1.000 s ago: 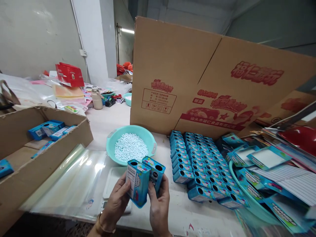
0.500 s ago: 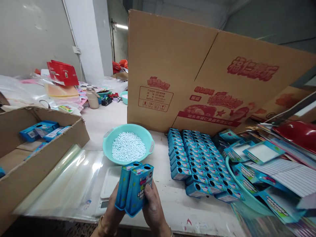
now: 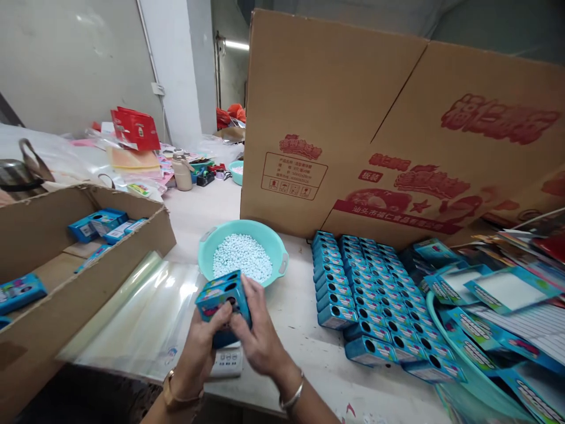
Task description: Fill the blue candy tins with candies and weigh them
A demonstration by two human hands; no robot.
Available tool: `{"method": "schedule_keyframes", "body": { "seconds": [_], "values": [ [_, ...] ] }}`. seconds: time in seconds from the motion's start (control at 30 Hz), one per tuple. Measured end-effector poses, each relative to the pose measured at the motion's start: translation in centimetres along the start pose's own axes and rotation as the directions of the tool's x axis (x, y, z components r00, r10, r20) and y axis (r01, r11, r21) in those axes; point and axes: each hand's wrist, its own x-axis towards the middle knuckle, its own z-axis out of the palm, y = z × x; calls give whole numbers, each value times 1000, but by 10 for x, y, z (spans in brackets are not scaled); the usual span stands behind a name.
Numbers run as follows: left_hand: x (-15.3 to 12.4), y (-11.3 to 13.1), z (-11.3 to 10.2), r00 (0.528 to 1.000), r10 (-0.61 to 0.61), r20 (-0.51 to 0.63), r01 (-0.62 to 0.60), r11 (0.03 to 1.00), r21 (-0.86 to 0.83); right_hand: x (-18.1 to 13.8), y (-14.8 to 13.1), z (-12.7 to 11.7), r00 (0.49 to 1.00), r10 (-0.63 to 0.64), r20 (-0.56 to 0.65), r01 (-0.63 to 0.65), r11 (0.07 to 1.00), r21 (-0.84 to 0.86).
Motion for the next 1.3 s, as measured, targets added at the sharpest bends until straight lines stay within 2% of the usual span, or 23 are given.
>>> {"method": "schedule_keyframes", "body": {
  "seconds": [0.07, 0.1, 0.17, 0.27, 0.33, 0.4, 0.43, 0.5, 0.57, 0.6, 0.63, 0.67, 0.73, 0.77, 0.83, 0.9, 1.0, 1.07, 1.13, 1.23, 1.3],
  "values": [
    [13, 6, -3, 987, 34, -158, -55, 990, -130, 23, 15, -8, 990, -35, 134, 54, 989, -138],
    [22, 9, -8, 975, 52, -217, -92, 980, -178, 33, 25, -11, 986, -36, 160, 76, 965, -253],
    [41, 17, -22, 955, 69, -288, -138, 964, -228, 48, 50, -18, 975, 17, 221, 105, 842, -529],
    [69, 33, -44, 955, 89, -283, -140, 976, -166, 54, 78, -27, 924, 165, 344, 184, 598, -780],
    [84, 48, -52, 973, 142, -182, -144, 990, 2, 50, 86, -38, 900, 206, 385, 231, 524, -820],
    [99, 66, -52, 976, 215, -29, -199, 940, 277, 44, 86, -54, 894, 208, 398, 233, 543, -807],
    [108, 76, -49, 967, 250, 46, -245, 869, 431, 44, 84, -63, 886, 223, 407, 214, 583, -784],
    [127, 93, -38, 937, 300, 182, -341, 656, 674, 53, 80, -78, 867, 269, 418, 134, 683, -718],
    [148, 102, -22, 903, 322, 284, -414, 485, 770, 79, 79, -84, 878, 285, 386, 57, 736, -674],
    [159, 102, -14, 892, 329, 310, -439, 466, 769, 98, 81, -81, 898, 276, 343, 31, 737, -675],
    [169, 98, -6, 889, 333, 315, -449, 501, 740, 119, 85, -75, 924, 252, 286, 17, 721, -693],
    [178, 91, 2, 896, 337, 290, -441, 585, 681, 142, 91, -66, 942, 238, 236, 2, 701, -713],
    [192, 70, 10, 925, 328, 190, -379, 786, 489, 184, 105, -41, 937, 337, 94, -164, 662, -731],
    [197, 58, 12, 937, 326, 123, -348, 857, 381, 200, 113, -26, 930, 366, 37, -225, 647, -729],
    [204, 33, 9, 932, 361, 19, -350, 888, 298, 221, 129, 1, 914, 404, -35, -306, 630, -714],
    [208, 15, 3, 910, 410, -55, -379, 880, 286, 225, 143, 25, 910, 410, -60, -330, 629, -704],
    [212, 2, -4, 893, 443, -78, -406, 868, 287, 213, 157, 46, 921, 389, 22, -264, 663, -700],
    [212, 2, -5, 895, 443, -54, -408, 861, 303, 202, 159, 48, 917, 380, 122, -195, 694, -693],
    [212, 3, -5, 902, 431, -22, -401, 855, 328, 189, 157, 41, 897, 380, 226, -137, 726, -674],
    [210, 8, -4, 917, 396, 57, -388, 845, 369, 168, 150, 19, 859, 384, 337, -97, 770, -630],
    [210, 16, -2, 922, 339, 188, -388, 788, 478, 154, 146, -2, 846, 390, 362, -106, 791, -603]
  ]
}}
